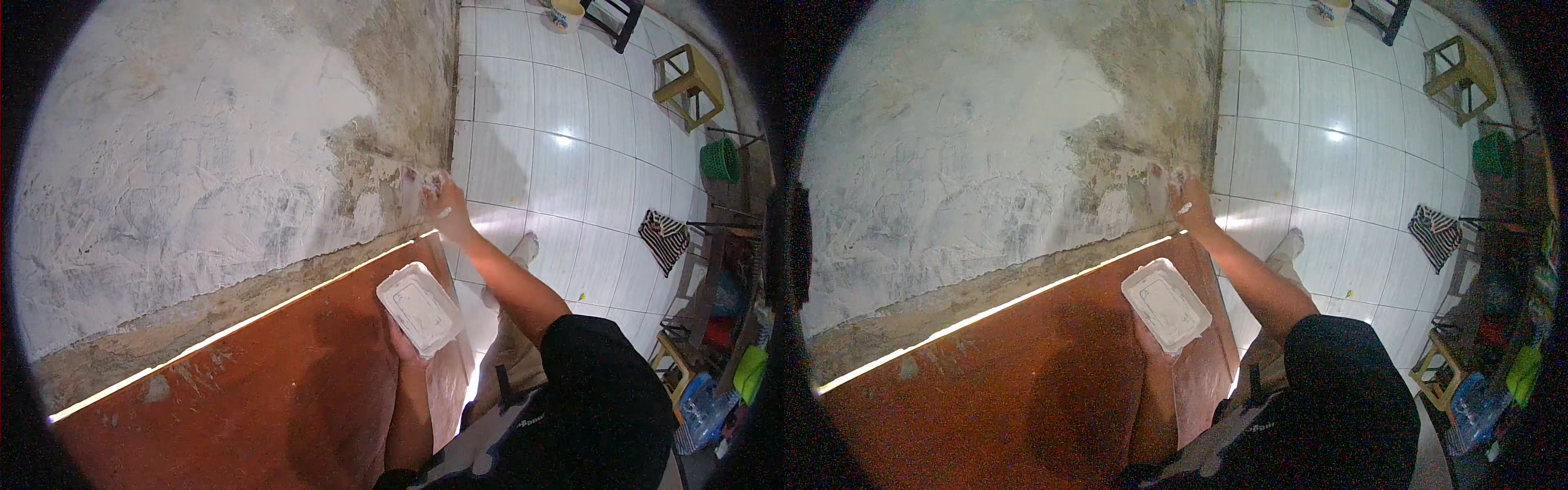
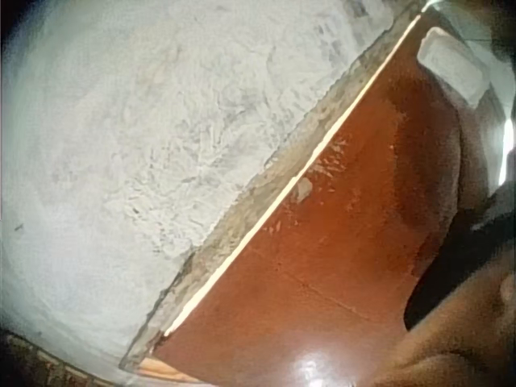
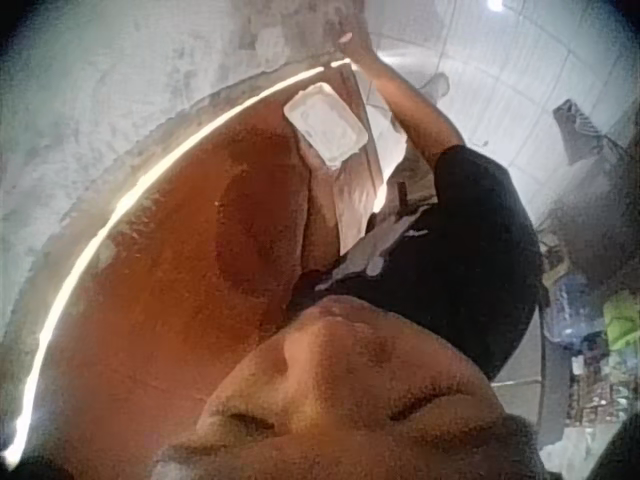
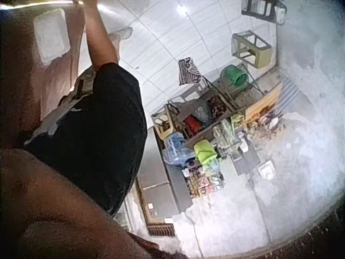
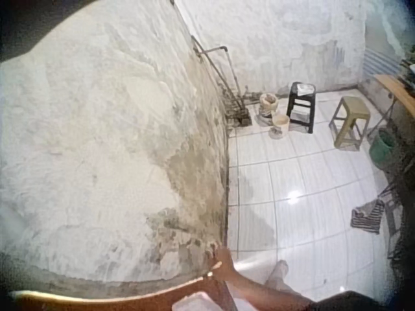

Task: Applying and smoothing plaster or filler on a concrete wall using a spatula and a plastic container.

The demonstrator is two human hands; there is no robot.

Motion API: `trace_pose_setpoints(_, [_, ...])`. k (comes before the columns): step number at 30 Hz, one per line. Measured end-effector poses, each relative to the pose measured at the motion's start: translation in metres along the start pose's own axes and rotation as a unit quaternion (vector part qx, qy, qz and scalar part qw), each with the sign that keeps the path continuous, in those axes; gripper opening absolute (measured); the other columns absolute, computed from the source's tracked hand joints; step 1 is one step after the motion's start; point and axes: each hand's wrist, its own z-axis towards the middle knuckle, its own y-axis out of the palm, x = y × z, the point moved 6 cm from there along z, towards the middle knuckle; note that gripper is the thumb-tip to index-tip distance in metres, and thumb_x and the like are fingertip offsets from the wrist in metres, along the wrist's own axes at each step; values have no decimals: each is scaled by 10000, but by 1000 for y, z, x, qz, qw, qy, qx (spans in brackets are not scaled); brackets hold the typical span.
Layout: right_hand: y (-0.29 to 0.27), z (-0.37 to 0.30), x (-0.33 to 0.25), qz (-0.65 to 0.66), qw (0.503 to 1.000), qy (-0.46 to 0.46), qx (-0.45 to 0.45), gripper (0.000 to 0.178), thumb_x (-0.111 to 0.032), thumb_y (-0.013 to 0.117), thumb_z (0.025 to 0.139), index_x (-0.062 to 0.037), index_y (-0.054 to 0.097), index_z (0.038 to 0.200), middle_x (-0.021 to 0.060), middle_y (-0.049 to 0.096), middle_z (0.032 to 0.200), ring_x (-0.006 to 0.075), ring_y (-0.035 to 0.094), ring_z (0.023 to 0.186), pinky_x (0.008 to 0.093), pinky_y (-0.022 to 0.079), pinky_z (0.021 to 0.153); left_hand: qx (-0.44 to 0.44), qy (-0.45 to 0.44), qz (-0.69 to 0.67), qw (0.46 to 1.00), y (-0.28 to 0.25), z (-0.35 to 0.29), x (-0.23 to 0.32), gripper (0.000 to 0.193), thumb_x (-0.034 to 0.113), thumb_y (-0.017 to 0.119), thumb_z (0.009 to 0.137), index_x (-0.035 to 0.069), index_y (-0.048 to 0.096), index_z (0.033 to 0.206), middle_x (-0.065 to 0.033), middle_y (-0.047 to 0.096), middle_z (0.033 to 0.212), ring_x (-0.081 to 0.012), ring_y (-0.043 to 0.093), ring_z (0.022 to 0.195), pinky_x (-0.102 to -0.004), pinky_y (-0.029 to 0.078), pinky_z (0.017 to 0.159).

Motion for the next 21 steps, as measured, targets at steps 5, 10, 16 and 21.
trace_pose_setpoints(5, [32,-13,-2,9,997,-79,-24,187,-122,666,838,-7,580,956,222,630,785,431,599,702,442,484,642,-1,-9,-29,1000,-5,-3,-7,615,554,356,992,164,386,1467,-57,422,1483,-285,447,1319,-460,381,1091])
trace_pose_setpoints(10, [53,-30,-51,475,855,170,-121,128,-93,705,790,14,635,792,119,636,690,222,589,562,360,436,501,-10,6,-98,995,-36,-9,2,606,544,352,995,163,387,1466,-67,427,1477,-298,453,1312,-463,379,1093])
trace_pose_setpoints(16, [17,5,-137,294,928,150,-171,54,11,601,815,15,655,811,76,631,688,155,590,587,341,441,485,-33,-6,-122,992,-31,-15,-3,597,523,353,997,156,384,1467,-73,449,1461,-312,472,1294,-466,374,1097])
trace_pose_setpoints(21, [-43,15,-181,317,917,151,-188,86,-35,612,864,25,646,812,62,628,686,147,588,595,340,452,503,-36,18,-105,994,-21,-26,16,620,537,367,987,148,380,1470,-71,448,1462,-308,459,1306,-466,370,1095])
